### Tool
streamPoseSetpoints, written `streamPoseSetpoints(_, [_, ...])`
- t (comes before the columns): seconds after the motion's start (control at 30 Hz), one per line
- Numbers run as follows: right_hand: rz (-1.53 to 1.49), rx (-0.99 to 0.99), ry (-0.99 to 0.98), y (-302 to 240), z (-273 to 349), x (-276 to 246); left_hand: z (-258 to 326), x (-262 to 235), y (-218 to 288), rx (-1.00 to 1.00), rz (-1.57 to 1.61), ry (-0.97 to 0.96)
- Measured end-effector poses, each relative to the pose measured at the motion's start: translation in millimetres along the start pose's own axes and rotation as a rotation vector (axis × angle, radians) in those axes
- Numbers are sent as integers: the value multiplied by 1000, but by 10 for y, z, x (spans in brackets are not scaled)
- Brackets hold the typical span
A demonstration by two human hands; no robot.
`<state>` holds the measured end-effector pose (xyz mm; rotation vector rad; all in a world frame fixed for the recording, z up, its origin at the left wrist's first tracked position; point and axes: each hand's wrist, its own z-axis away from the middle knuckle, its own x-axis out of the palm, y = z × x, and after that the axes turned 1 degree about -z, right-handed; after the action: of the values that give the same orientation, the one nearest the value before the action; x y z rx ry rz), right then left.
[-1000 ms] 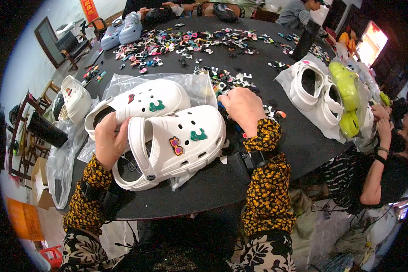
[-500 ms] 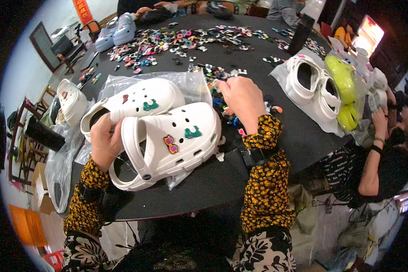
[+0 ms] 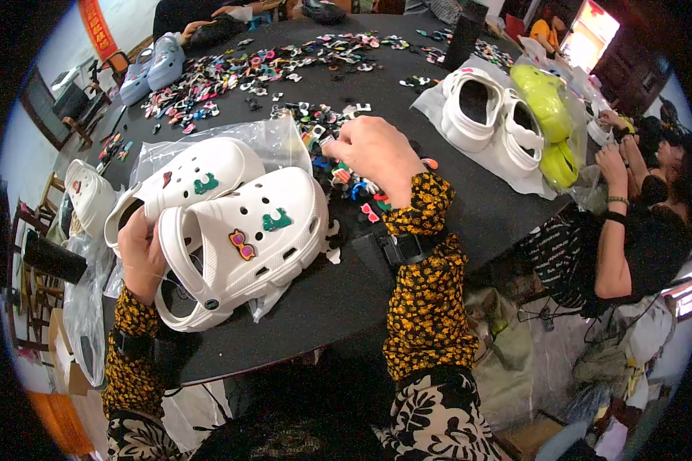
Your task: Decorate white clogs by inserting various charms into the holes.
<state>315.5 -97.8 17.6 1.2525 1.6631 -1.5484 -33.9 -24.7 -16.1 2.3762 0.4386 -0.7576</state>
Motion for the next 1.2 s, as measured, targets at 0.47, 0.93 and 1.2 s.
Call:
streamPoseSetpoints(0.47, [-6, -31, -1, 141, -20, 12, -2, -12, 1, -21, -10, -26])
streamPoseSetpoints(0.93, [-238, -12, 46, 96, -63, 29, -5, 0, 0, -8, 15, -18])
streamPoseSetpoints(1.2, [-183, 19, 13, 50, -50, 6, -10, -4, 11, -11, 0, -18])
